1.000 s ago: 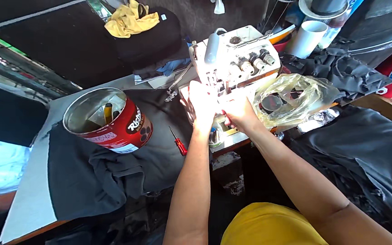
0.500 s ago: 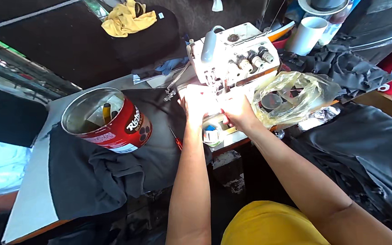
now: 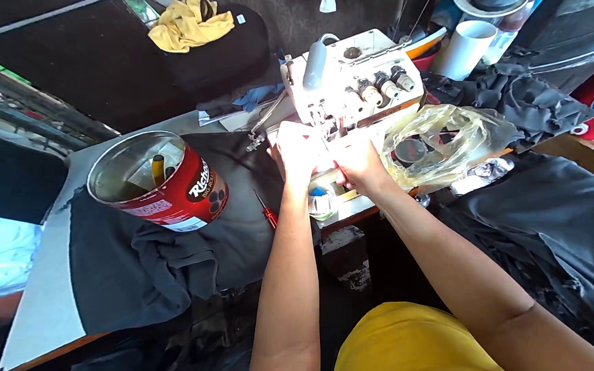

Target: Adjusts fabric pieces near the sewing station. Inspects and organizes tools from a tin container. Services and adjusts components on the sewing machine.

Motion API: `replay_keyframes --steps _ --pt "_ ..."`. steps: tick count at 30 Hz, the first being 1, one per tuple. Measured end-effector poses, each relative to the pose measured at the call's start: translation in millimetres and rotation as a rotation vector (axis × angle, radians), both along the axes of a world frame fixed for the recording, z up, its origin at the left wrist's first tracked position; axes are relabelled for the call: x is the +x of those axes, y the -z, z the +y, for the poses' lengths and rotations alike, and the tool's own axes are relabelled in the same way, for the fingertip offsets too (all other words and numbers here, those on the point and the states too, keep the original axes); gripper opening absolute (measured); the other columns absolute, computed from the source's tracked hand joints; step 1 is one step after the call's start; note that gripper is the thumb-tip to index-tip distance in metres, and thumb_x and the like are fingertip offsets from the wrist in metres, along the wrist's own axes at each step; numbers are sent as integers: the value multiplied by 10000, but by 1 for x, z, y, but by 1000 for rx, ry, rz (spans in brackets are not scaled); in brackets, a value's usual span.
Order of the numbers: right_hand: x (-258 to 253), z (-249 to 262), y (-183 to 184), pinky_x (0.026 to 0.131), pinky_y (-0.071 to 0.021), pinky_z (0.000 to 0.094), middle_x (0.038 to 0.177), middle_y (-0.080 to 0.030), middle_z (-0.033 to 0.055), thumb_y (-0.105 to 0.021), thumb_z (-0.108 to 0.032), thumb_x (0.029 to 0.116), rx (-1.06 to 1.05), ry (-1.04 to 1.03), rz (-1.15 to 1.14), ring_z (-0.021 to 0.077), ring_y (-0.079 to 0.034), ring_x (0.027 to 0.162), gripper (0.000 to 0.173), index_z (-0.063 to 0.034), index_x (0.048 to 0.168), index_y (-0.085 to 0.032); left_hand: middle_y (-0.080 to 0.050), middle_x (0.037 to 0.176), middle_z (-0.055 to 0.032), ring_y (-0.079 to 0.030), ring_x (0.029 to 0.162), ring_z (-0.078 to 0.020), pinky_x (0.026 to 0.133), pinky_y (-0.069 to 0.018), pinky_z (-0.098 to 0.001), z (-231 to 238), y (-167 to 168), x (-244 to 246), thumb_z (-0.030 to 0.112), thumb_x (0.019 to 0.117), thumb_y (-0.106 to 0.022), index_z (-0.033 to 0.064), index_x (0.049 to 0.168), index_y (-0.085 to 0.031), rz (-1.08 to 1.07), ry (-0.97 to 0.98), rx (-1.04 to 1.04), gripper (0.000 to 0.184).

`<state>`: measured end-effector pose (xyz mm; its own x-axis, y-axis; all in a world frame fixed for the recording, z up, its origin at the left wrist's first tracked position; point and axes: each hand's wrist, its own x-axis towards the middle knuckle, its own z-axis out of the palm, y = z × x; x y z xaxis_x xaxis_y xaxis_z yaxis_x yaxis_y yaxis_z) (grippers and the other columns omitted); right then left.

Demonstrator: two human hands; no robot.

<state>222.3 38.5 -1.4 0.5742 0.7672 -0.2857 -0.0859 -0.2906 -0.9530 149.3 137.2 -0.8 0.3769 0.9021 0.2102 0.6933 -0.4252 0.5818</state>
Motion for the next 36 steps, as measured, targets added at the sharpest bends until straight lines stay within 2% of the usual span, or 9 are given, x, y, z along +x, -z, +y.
replay_keyframes --steps 8,13,15,19,22,24,29,31,36 --pt "0 2 0 339 -449 233 599 -577 66 -606 -66 990 2 4 3 97 -503 358 86 8 948 -610 -700 1118 -98 -597 1162 -302 975 -413 -571 3 6 0 308 927 -699 111 994 -768 -31 -17 34 219" --pt "0 2 0 336 -430 229 604 -579 67 -610 -80 999 15 26 32 94 -488 354 93 5 961 -611 -693 1136 -145 -598 1168 -340 1001 -400 -603 1 3 0 324 940 -695 70 1034 -750 -8 -10 11 277" --pt "-1 2 0 332 -428 223 608 -575 66 -603 -71 1002 29 32 45 89 -479 349 90 8 958 -609 -698 1128 -123 -603 1161 -317 995 -406 -590 1 3 0 310 933 -700 91 1011 -760 3 -11 7 240" --pt "-2 4 0 318 -401 215 575 -570 54 -602 -78 1009 24 55 54 81 -464 336 136 7 907 -630 -702 1124 -111 -610 1153 -310 989 -409 -594 3 3 -1 293 934 -701 100 1002 -765 12 2 7 215" --pt "-2 5 1 313 -383 216 528 -549 51 -611 -75 998 41 74 65 78 -452 325 158 0 859 -618 -711 1078 -99 -632 1099 -288 989 -410 -590 3 5 0 297 923 -706 107 978 -769 -34 2 17 208" --pt "-3 5 1 315 -382 210 524 -542 45 -609 -78 1002 55 81 78 74 -451 327 176 -3 843 -606 -709 1094 -93 -622 1122 -287 991 -399 -594 5 7 -1 325 935 -689 115 984 -774 -37 8 25 232" --pt "-5 5 0 310 -356 197 496 -517 32 -605 -54 994 119 113 138 61 -434 324 192 -11 807 -599 -706 1097 -84 -611 1130 -280 983 -401 -572 6 9 -2 309 924 -696 125 963 -779 -50 15 40 206" --pt "-7 5 0 311 -354 192 517 -530 41 -610 -29 987 148 126 171 59 -432 330 164 2 826 -608 -708 1100 -87 -614 1131 -281 994 -399 -586 5 7 -2 323 929 -695 127 977 -778 -43 15 21 218" --pt "-13 7 5 303 -370 192 516 -530 41 -612 71 931 272 152 167 54 -444 332 101 27 840 -621 -704 1108 -104 -614 1146 -293 1006 -401 -590 5 5 -2 310 927 -706 102 996 -761 -36 13 -26 225"
